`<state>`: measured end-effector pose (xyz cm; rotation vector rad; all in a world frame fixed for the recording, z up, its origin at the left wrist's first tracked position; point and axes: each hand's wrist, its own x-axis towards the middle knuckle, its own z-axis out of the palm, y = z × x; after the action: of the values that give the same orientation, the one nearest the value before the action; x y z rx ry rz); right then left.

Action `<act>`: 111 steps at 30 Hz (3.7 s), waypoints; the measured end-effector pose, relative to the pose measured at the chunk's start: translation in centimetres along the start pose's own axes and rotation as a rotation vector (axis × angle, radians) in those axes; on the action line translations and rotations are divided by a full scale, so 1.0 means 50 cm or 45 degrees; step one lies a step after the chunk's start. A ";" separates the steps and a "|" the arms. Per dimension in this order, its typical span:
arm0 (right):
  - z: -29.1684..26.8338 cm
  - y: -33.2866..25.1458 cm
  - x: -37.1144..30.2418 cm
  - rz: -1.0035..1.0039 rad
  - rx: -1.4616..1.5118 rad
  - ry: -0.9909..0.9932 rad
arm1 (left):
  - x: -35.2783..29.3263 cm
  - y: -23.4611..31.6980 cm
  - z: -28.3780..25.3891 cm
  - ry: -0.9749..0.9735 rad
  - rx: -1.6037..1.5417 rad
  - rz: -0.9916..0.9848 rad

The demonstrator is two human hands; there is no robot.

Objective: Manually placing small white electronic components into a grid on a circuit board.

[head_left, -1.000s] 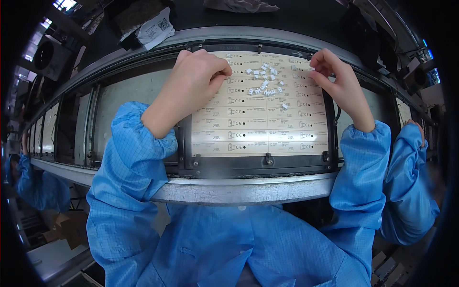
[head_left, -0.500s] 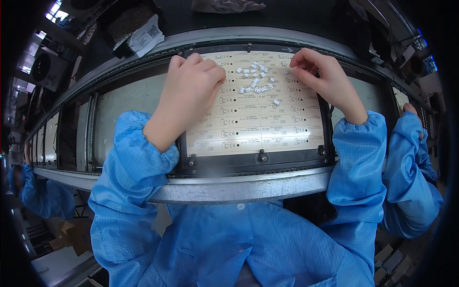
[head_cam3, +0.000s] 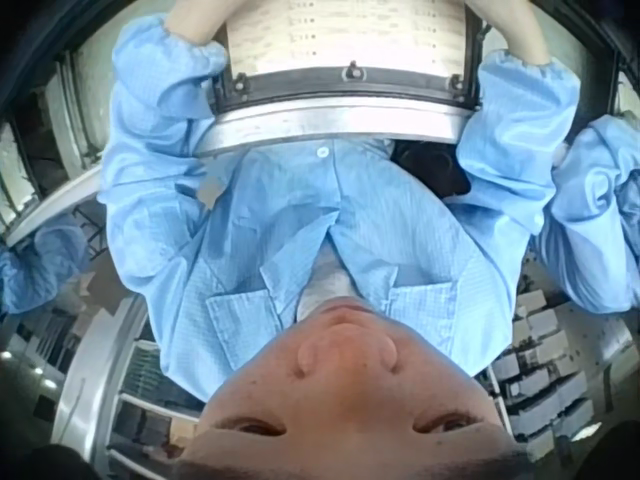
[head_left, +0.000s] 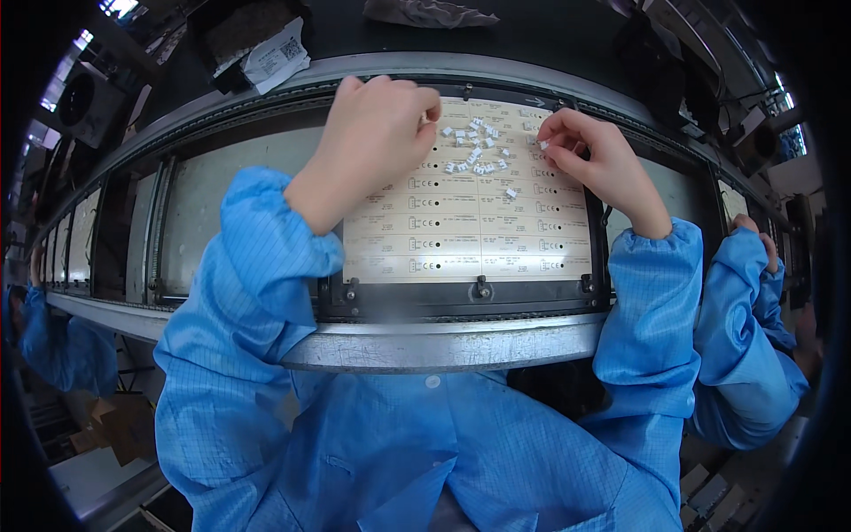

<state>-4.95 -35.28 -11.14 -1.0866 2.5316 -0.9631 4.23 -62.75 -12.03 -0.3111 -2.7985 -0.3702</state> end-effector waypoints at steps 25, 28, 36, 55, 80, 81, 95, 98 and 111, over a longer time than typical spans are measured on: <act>0.012 -0.024 0.003 0.077 -0.148 -0.050 | -0.013 -0.058 -0.064 -0.123 -0.523 -0.200; 0.018 -0.025 -0.001 0.054 -0.144 0.008 | -0.023 -0.058 -0.054 -0.120 -0.698 -0.181; 0.023 -0.026 0.000 0.032 -0.211 0.010 | -0.038 -0.056 -0.062 -0.228 -0.721 -0.192; 0.073 -0.030 0.017 -0.342 -0.208 0.191 | -0.055 -0.028 -0.016 0.005 -0.355 0.114; 0.042 -0.036 0.022 -0.213 -0.095 0.249 | -0.058 -0.040 -0.028 -0.072 -0.268 0.368; 0.041 -0.039 0.023 -0.214 -0.093 0.249 | -0.057 -0.041 -0.027 -0.066 -0.275 0.382; 0.005 -0.012 -0.011 -0.037 0.083 0.064 | 0.019 0.009 0.021 0.074 -0.101 0.302; 0.006 -0.026 -0.014 0.044 0.115 0.036 | 0.028 0.024 0.045 -0.043 -0.136 0.092; 0.027 -0.003 -0.014 -0.165 -0.204 0.013 | 0.012 -0.015 -0.008 -0.015 -0.640 0.010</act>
<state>-3.78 -35.53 -12.11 -1.3085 2.6114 -0.8084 3.60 -63.49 -11.62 -0.4312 -2.6752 -1.0736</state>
